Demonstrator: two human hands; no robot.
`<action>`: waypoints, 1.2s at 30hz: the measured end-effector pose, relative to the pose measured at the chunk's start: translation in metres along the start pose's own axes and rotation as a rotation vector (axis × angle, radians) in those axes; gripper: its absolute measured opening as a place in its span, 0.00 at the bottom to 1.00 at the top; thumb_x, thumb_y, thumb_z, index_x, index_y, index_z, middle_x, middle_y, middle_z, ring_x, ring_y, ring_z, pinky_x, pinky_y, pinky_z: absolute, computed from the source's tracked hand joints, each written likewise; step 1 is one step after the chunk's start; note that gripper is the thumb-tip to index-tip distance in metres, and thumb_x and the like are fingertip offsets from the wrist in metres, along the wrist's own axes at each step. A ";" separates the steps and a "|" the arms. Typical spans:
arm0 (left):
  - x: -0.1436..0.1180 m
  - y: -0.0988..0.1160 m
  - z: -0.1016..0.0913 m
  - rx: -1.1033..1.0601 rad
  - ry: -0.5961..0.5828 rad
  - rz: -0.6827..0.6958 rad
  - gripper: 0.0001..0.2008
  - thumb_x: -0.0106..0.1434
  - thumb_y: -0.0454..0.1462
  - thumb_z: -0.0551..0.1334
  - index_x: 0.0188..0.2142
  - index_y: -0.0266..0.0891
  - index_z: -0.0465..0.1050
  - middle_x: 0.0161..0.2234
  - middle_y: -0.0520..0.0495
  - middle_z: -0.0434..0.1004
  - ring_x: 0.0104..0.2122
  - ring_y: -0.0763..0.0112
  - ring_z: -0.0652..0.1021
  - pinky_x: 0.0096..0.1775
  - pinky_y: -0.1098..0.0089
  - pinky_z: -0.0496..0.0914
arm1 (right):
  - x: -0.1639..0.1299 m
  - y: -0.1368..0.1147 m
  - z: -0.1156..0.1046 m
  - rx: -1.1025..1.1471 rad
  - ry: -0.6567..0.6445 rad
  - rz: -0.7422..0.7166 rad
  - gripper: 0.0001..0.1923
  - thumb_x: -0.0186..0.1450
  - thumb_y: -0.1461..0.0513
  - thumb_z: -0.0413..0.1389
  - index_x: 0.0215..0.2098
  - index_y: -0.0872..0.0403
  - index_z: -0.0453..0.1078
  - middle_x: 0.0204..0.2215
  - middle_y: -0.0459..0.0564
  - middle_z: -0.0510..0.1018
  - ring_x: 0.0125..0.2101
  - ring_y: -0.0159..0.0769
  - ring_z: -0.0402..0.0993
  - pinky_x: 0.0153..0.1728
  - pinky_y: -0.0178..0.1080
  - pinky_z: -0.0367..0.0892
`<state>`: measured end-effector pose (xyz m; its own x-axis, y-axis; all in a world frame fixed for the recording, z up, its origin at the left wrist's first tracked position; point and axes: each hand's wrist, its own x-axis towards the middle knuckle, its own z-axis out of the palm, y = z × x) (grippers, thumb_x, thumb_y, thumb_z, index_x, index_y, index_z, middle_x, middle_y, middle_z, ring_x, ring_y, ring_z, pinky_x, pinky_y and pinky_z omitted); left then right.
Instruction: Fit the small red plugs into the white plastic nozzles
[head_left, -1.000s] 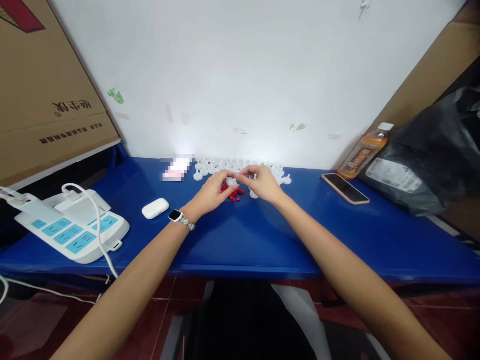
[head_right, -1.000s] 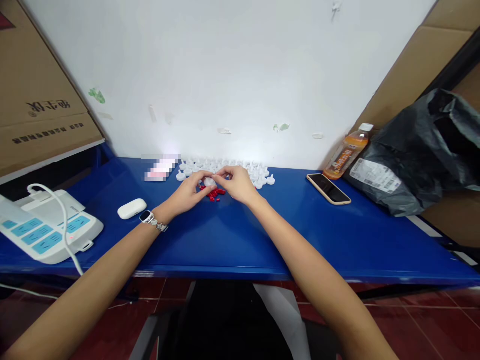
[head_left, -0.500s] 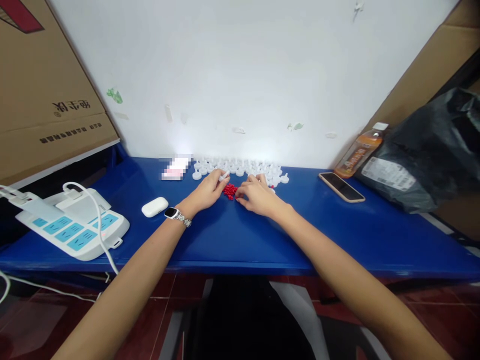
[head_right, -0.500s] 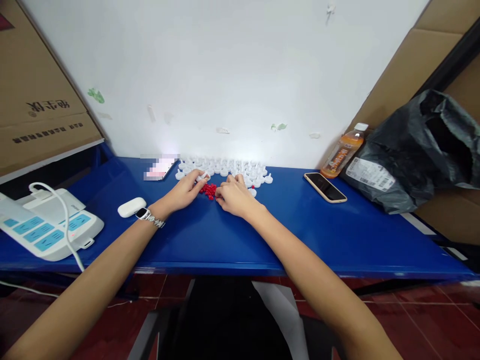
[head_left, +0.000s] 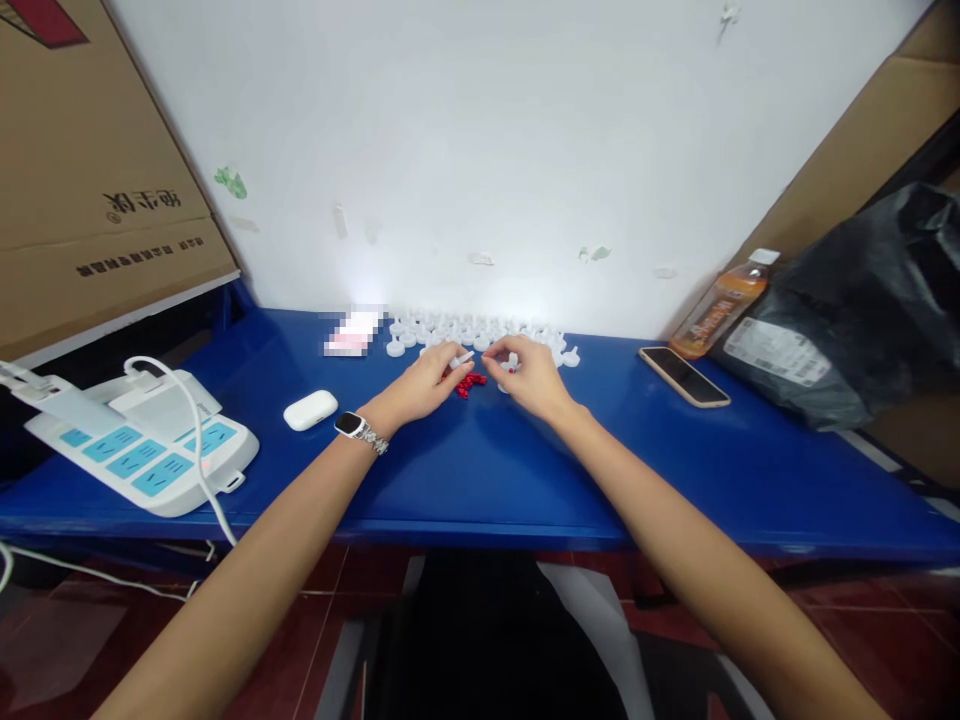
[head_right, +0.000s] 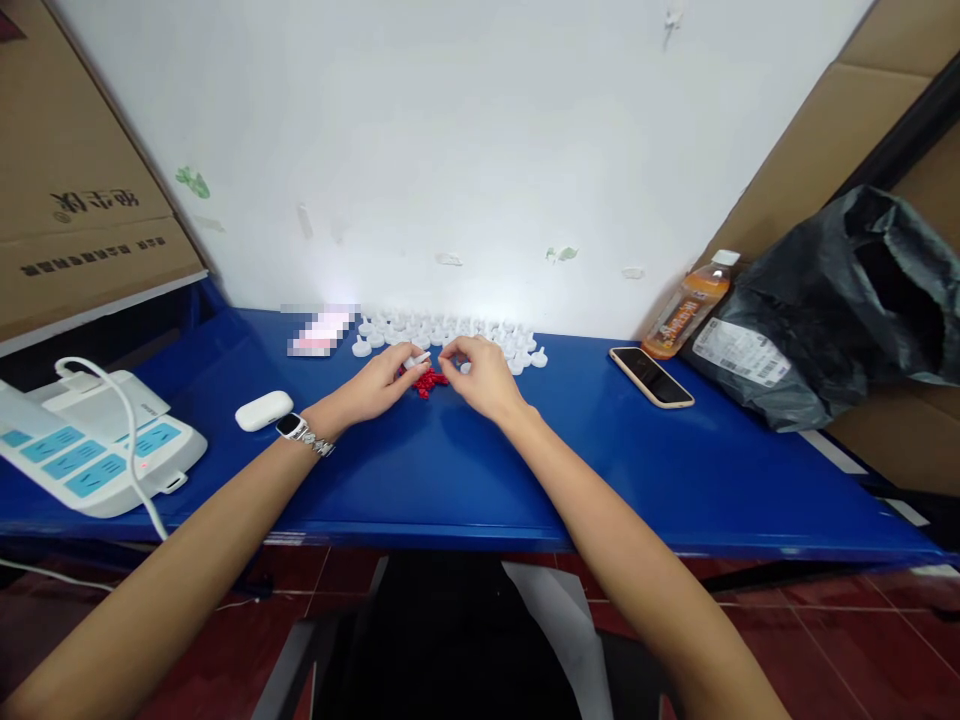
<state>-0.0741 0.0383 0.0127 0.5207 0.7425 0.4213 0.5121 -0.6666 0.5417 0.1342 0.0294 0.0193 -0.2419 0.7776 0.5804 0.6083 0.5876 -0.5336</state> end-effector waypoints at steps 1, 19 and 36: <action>0.000 0.002 0.001 0.004 -0.011 0.008 0.17 0.74 0.49 0.49 0.42 0.41 0.68 0.39 0.45 0.74 0.40 0.61 0.75 0.44 0.61 0.68 | 0.001 0.002 0.002 0.116 0.057 0.066 0.07 0.65 0.59 0.58 0.37 0.53 0.76 0.32 0.49 0.81 0.35 0.38 0.74 0.38 0.40 0.65; -0.003 0.015 0.014 -0.057 -0.036 -0.041 0.13 0.73 0.48 0.51 0.47 0.42 0.59 0.35 0.45 0.75 0.35 0.61 0.77 0.36 0.63 0.68 | -0.001 -0.010 0.023 0.673 0.258 0.326 0.19 0.56 0.47 0.66 0.32 0.53 0.75 0.30 0.50 0.82 0.32 0.38 0.78 0.36 0.39 0.73; 0.001 0.018 0.018 -0.083 0.027 0.011 0.13 0.73 0.48 0.50 0.45 0.42 0.57 0.36 0.45 0.74 0.36 0.61 0.77 0.37 0.62 0.68 | 0.000 -0.021 0.018 0.579 0.255 0.258 0.19 0.62 0.46 0.59 0.27 0.51 0.67 0.26 0.46 0.76 0.28 0.33 0.71 0.31 0.36 0.68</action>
<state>-0.0520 0.0261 0.0099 0.5067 0.7377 0.4461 0.4474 -0.6673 0.5954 0.1076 0.0210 0.0190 0.0850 0.8735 0.4794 0.1033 0.4708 -0.8762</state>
